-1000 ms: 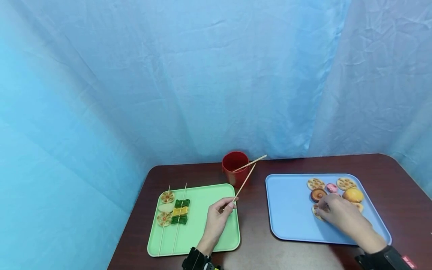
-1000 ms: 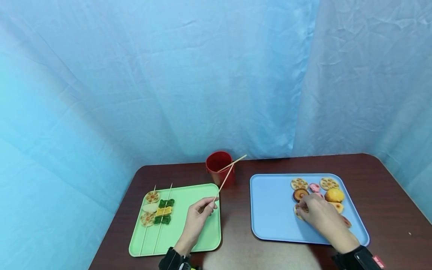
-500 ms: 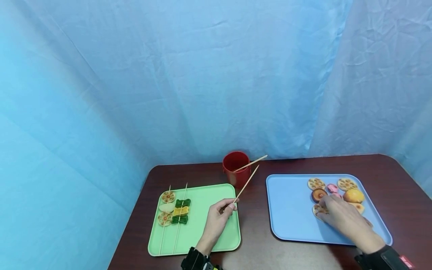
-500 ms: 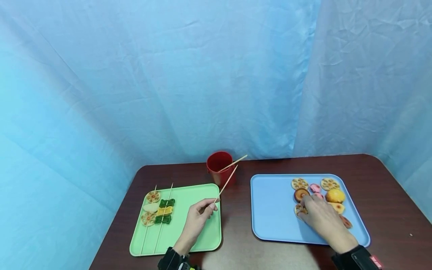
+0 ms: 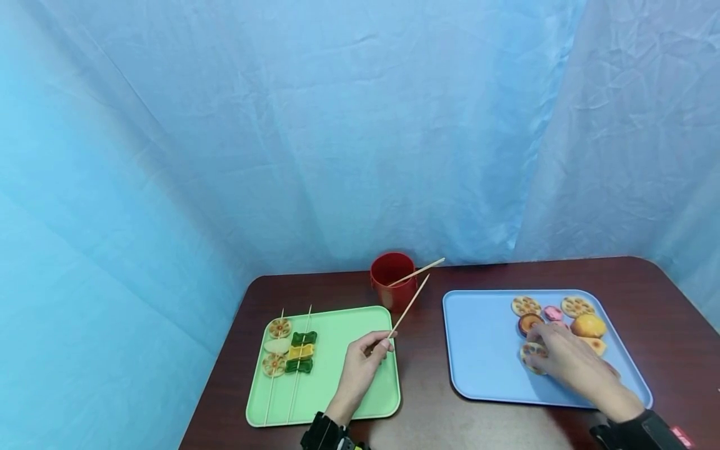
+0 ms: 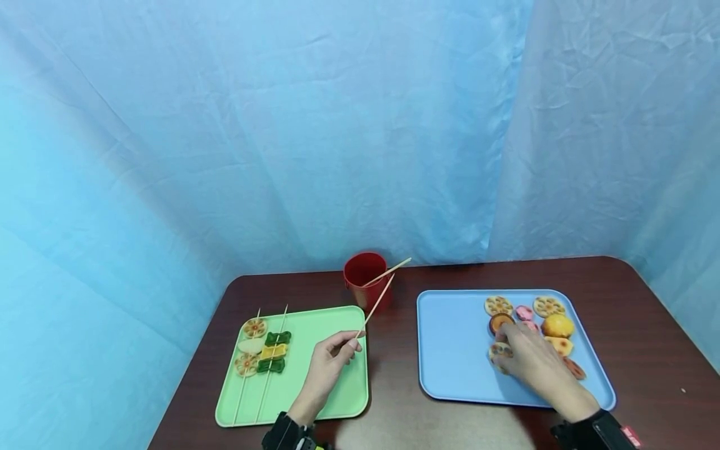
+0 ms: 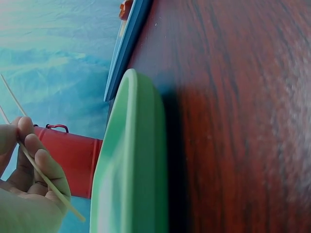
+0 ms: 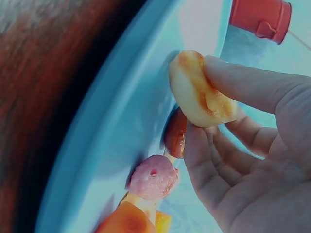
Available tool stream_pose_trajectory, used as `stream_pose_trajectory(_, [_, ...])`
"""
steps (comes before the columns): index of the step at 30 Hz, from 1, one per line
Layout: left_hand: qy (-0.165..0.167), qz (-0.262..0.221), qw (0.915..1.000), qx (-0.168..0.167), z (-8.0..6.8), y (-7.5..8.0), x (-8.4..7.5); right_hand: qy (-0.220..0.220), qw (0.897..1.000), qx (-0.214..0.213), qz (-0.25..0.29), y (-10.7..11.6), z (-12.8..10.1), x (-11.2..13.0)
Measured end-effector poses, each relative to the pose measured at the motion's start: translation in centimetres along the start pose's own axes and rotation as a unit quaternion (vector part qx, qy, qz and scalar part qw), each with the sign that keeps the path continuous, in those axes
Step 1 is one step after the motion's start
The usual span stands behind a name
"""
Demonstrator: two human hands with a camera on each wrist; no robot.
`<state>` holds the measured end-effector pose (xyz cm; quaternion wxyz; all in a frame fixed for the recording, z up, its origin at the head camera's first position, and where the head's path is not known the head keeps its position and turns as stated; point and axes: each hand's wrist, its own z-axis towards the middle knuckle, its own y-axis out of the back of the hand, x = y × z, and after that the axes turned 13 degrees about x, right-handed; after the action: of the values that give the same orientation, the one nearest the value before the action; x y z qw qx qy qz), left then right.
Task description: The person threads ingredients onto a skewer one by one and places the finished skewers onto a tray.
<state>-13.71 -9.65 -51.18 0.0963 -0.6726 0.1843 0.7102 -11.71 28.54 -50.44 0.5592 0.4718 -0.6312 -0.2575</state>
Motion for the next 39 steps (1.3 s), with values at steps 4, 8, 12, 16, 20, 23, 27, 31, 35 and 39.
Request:
stream_pose_trajectory(4, [-0.004, -0.002, 1.0000, 0.002, -0.1, -0.1, 0.0, -0.001, 0.999, 0.017, 0.046, 0.3, -0.3, 0.1])
stream_pose_trajectory(8, [-0.005, -0.009, 0.9999, 0.006, -0.2, -0.4, 0.0, 0.002, 0.998, 0.013, 0.065, 0.8, -0.4, 0.4])
stream_pose_trajectory(12, [-0.007, -0.011, 0.9998, 0.013, -0.2, -0.6, 0.1, 0.024, 0.996, -0.017, 0.088, 1.2, -0.5, 1.1])
stream_pose_trajectory(16, [-0.011, -0.003, 0.9998, 0.018, -0.2, -0.9, 0.2, 0.040, 0.990, -0.048, 0.130, 1.3, -0.4, 1.9])
stream_pose_trajectory(20, [-0.006, 0.007, 0.9997, 0.024, -0.3, -1.2, 0.1, 0.025, 0.974, -0.039, 0.221, 1.6, -0.1, 2.6])
stream_pose_trajectory(23, [-0.002, 0.020, 0.9992, 0.033, -0.4, -1.4, 0.0, 0.026, 0.956, -0.030, 0.289, 1.7, 0.2, 3.0])
stream_pose_trajectory(27, [0.003, 0.035, 0.9981, 0.050, -0.5, -1.5, -0.1, 0.039, 0.945, -0.032, 0.324, 1.6, 0.5, 3.4])
stream_pose_trajectory(31, [0.009, 0.043, 0.9965, 0.071, -0.5, -1.6, 0.1, 0.037, 0.924, -0.028, 0.379, 1.2, 0.7, 3.8])
stream_pose_trajectory(35, [0.016, 0.049, 0.9937, 0.099, -0.6, -1.9, 0.2, 0.022, 0.897, -0.022, 0.442, 0.8, 1.1, 4.4])
stream_pose_trajectory(39, [0.020, 0.050, 0.9917, 0.117, -0.7, -2.1, 0.1, -0.009, 0.887, -0.023, 0.461, 0.6, 1.5, 4.9])
